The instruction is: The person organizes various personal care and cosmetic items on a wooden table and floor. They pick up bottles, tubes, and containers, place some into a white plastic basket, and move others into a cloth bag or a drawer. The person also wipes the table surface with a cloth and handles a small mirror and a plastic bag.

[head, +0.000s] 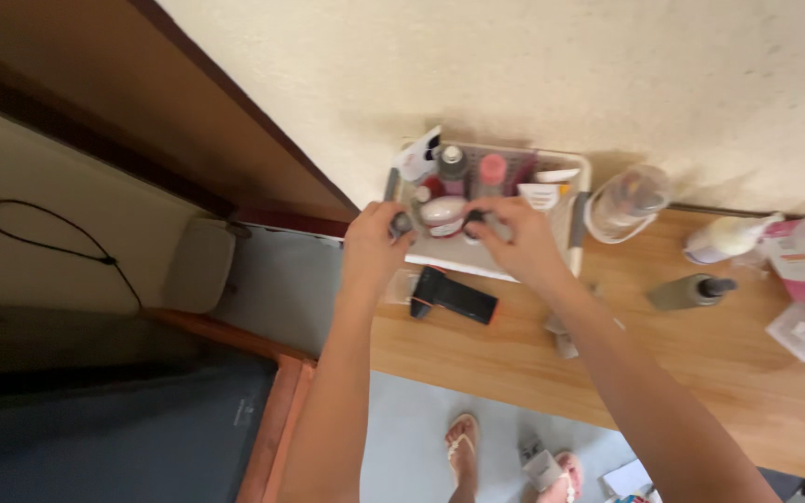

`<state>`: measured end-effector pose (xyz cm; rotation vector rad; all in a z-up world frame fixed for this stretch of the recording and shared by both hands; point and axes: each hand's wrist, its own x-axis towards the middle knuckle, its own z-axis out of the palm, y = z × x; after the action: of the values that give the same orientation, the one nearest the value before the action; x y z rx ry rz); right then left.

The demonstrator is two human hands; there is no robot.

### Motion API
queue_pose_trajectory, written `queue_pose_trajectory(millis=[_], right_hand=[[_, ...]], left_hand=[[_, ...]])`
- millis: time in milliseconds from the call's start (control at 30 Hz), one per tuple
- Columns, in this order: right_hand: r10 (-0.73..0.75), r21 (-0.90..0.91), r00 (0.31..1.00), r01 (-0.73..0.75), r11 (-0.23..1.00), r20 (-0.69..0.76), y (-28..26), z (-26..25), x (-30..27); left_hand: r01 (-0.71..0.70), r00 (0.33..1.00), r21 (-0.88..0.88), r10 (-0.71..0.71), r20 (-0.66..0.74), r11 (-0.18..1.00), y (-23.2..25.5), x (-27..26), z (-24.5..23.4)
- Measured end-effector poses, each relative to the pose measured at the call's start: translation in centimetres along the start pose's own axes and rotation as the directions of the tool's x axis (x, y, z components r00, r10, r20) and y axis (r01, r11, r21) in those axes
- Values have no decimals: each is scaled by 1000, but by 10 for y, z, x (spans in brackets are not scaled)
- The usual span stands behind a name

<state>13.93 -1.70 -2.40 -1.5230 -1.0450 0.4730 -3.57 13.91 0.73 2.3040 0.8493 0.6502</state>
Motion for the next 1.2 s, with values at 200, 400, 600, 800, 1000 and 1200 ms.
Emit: queue_pose_trajectory(millis=[200, 400, 600, 800, 1000, 1200], right_hand=[[162, -212, 983, -141, 967, 88, 7, 66, 18], [80, -335, 997, -70, 940, 17, 23, 95, 35], [14, -319, 999, -1, 948, 38, 6, 88, 27], [-216, -272, 969, 177, 946, -120, -15, 24, -29], [-206, -337, 600, -114, 935, -773, 9, -115, -139], [-28, -296, 544, -413, 861, -838, 64, -228, -204]], left_hand=[[-268, 951, 220, 220, 219, 938, -30, 33, 2], [-314, 937, 174, 275, 214, 933, -40, 42, 14], [-352, 929, 17, 346, 133, 936, -29, 26, -4], [-360, 919, -124, 328, -217, 925, 13, -10, 2], [-297, 954, -444, 246, -170, 845, 117, -68, 90], [-354, 913, -578, 407, -41, 736, 213, -85, 197]])
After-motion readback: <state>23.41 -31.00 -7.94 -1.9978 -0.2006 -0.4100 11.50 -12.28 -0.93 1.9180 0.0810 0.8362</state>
